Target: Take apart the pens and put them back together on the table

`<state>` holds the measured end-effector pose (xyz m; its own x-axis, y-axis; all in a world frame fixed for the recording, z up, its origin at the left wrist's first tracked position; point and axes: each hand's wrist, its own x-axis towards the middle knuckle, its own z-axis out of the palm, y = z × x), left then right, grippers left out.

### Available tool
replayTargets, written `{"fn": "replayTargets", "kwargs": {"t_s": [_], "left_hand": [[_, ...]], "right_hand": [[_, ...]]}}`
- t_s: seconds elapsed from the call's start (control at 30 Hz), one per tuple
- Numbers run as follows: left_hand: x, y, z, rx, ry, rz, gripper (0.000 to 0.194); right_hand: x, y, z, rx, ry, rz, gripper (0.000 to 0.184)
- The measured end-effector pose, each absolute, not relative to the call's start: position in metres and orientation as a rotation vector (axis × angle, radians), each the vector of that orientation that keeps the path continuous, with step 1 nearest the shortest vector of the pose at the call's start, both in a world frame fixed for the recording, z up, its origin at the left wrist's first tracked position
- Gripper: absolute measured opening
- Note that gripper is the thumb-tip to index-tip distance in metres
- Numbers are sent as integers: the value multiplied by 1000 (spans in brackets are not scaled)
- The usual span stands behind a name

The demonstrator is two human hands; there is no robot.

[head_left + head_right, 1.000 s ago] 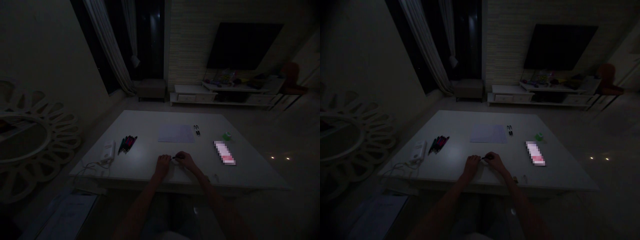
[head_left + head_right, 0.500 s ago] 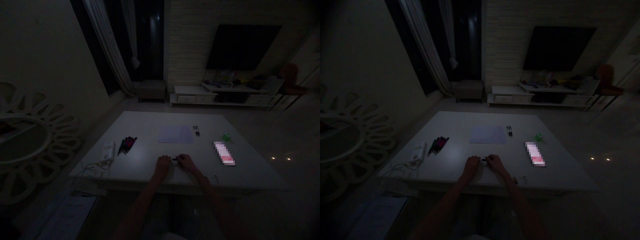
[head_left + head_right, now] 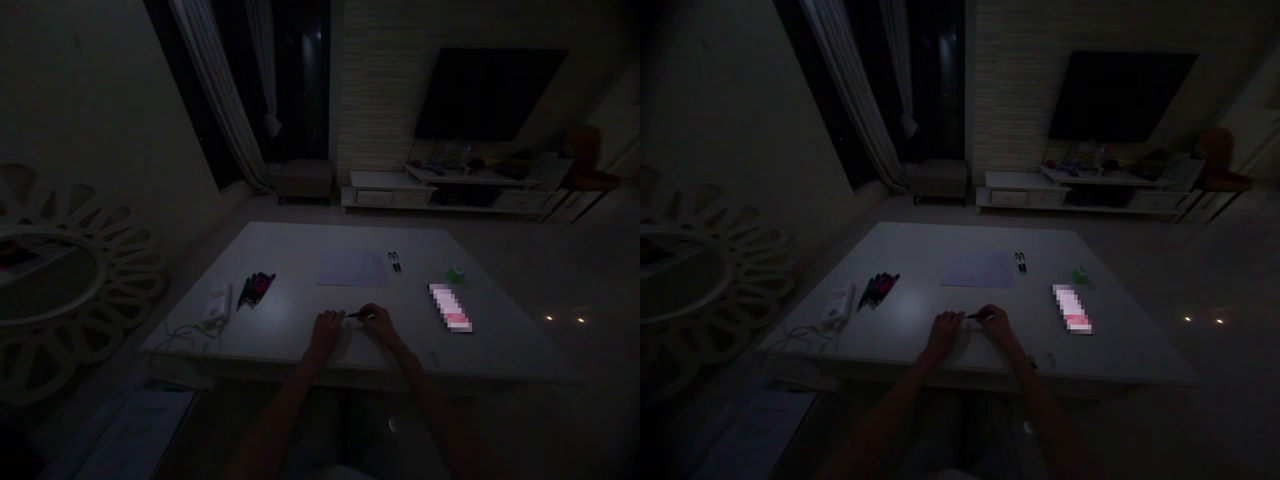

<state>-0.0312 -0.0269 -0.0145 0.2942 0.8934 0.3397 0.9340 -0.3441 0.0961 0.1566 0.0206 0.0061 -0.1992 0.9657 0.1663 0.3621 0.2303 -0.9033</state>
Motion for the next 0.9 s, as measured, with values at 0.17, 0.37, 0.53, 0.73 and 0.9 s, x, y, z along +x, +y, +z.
{"fn": "replayTargets", "kwargs": {"t_s": [0.17, 0.37, 0.53, 0.73, 0.9], "left_hand": [[-30, -28, -7, -2438, -1741, -478, 41], [-27, -27, 0, -2433, -1843, -351, 22], [-27, -29, 4, -2383, -1867, -299, 22], [-27, -31, 9, -2367, -1893, -283, 23], [-27, -31, 9, -2361, -1923, -286, 21]], "right_hand": [[166, 23, 3, -1265, -1662, 944, 23], [181, 25, -4, -1274, -1689, 937, 20], [212, 34, -18, -1306, -1589, 934, 24], [196, 57, -23, -1390, -1614, 756, 27], [172, 66, -21, -1334, -1802, 486, 24]]}}
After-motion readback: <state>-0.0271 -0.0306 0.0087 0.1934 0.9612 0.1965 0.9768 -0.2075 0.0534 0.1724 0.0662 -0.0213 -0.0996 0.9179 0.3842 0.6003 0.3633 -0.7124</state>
